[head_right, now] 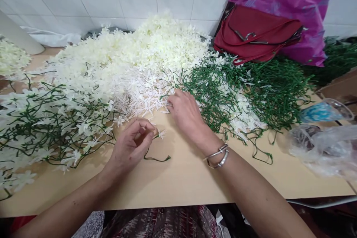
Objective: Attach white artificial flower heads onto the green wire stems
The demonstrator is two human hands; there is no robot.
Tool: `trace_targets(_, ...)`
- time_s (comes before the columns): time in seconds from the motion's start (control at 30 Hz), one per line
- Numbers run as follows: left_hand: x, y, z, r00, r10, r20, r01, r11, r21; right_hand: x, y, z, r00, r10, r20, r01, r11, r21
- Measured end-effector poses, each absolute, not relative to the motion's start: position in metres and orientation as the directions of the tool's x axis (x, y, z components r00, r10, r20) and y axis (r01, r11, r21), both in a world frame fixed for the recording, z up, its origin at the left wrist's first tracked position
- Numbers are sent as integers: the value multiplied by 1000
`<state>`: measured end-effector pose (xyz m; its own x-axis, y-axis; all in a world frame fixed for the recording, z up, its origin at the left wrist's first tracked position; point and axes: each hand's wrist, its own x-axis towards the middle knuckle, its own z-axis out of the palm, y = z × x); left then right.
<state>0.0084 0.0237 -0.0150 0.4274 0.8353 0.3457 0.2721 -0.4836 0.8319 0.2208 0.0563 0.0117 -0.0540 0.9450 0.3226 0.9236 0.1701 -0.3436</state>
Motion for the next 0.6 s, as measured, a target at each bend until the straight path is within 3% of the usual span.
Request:
trace_targets(0.1, 9, 26, -16, 394, 865, 310, 222, -417, 881, 216, 57, 4, -48, 941, 335, 929, 166, -332)
trace_targets(0.27, 10, 28, -17, 348, 898, 269, 164, -341, 925, 213, 45, 0, -48, 930, 364, 793, 257, -553)
trace_targets(0.4, 9, 27, -15, 281, 915, 288, 197, -349, 916, 213, 42, 0, 41, 897, 440, 711, 283, -643)
trace_targets(0.5, 5, 31, -5, 238, 907, 347, 322, -411, 853, 216, 43, 0, 77, 870, 488, 660, 322, -679)
trace_targets(0.6, 3, 46, 12, 232, 861, 452, 495, -504, 707, 218, 43, 0, 82, 865, 495, 618, 346, -706)
